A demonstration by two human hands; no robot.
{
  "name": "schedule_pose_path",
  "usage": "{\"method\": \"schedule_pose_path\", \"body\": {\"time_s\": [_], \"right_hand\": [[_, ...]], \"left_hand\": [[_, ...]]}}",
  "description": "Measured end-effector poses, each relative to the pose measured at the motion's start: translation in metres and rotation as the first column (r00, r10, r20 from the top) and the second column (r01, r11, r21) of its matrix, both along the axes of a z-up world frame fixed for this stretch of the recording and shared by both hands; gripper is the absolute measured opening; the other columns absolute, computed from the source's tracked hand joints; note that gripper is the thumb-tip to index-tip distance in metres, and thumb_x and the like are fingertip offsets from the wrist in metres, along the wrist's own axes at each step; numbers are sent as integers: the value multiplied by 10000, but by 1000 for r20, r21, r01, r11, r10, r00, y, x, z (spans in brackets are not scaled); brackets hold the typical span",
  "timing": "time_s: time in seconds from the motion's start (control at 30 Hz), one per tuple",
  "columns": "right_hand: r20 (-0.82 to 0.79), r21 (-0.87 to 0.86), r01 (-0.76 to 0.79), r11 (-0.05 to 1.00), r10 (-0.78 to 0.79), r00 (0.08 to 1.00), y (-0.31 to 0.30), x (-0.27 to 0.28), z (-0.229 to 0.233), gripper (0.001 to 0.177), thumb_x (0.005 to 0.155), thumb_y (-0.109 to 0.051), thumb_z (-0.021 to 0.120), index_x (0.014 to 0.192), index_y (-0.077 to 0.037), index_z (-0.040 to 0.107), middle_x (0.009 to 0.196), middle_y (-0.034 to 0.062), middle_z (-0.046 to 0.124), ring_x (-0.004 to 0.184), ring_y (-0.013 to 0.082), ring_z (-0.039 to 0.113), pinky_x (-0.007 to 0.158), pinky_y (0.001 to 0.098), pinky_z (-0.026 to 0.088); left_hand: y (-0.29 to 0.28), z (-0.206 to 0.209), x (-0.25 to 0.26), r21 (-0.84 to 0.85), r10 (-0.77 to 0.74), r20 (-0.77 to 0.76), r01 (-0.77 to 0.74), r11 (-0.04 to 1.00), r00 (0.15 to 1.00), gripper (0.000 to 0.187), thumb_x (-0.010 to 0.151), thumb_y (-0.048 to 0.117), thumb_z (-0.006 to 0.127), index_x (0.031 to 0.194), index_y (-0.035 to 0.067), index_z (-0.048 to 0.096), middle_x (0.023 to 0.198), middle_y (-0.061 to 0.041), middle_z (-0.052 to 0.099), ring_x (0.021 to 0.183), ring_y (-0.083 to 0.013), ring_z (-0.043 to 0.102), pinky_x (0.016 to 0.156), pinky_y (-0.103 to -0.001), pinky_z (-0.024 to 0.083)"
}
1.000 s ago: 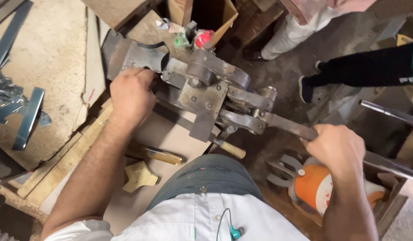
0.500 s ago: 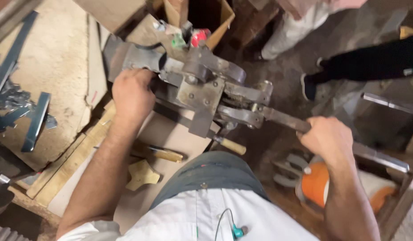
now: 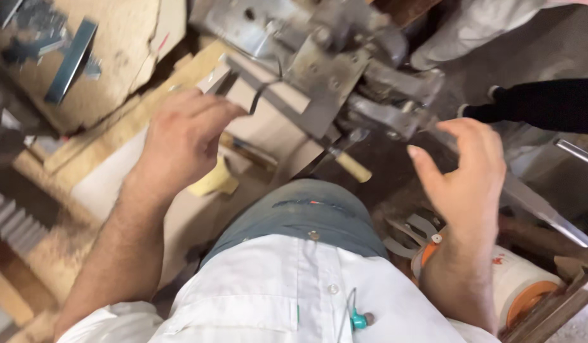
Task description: The person repeatedly bends a metal strip using a manual press machine and a wooden block. They position the strip, operate the press, and then use a hammer to refine the bend on the block. This cycle is repeated multiple times throughout the clip.
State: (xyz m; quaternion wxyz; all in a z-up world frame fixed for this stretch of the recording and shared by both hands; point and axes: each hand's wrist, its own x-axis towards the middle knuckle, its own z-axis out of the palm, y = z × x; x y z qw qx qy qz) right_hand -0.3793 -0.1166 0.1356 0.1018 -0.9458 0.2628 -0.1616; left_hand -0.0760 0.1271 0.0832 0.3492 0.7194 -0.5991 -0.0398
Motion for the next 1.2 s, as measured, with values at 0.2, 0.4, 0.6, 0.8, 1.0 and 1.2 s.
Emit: {"method": "schedule_pose_path", "body": {"time_s": [0.2,0.4,0.6,0.8,1.0,1.2], "right_hand": [[128,302,-433,850,413,901,64,57,-26,224,843,-120,841,1002,-35,708,1049,147,712,1003,325,712,889,390,576],[80,500,-605,620,662,745,122,111,-68,300,824,-125,814,1080,-50,676,1135,146,699,990,356,691,844,419,570],[-162,249,-751,612,790,591,157,151,-87,636,747,46,670,1368,-72,600,1508,168,507,1102,365,658,942,471,555],[-372,287,-736,613,780,504,175,178,-94,722,668,13,717,1367,-141,621,1458,181,510,1093,324,666,855,437,560],[-142,119,-712,692,722,677,188,167,-73,699,562,-254,928,1205,-103,700,1211,146,591,1119,367,635,933,488,527],[196,461,-580,671,561,804,204,148,-75,738,681,-279,984,1244,40,628,1261,168,645,1173,323,676,1011,407,558]], "left_hand": [[103,-21,-14,312,-50,116,12,950,992,358,640,-39,682,899,185,786,948,45,768,1031,-211,661,989,-507,439],[165,-58,-16,261,76,351,-176,949,933,290,793,-10,721,976,206,783,1176,50,782,1325,-166,654,1224,-528,372],[193,-73,-65,236,740,-288,-704,670,608,213,872,185,854,1017,69,749,984,-99,761,917,-211,735,846,-376,600],[176,-81,-76,577,806,-260,-584,571,532,363,815,396,834,792,39,779,702,-185,721,660,-334,715,677,-433,590],[172,-86,-63,518,762,-231,-586,623,605,231,808,266,738,806,40,784,704,-201,712,687,-341,712,741,-432,590],[178,-94,-59,326,431,-895,-492,807,113,191,882,89,800,958,-29,670,790,-101,708,659,-151,682,612,-319,586]]}}
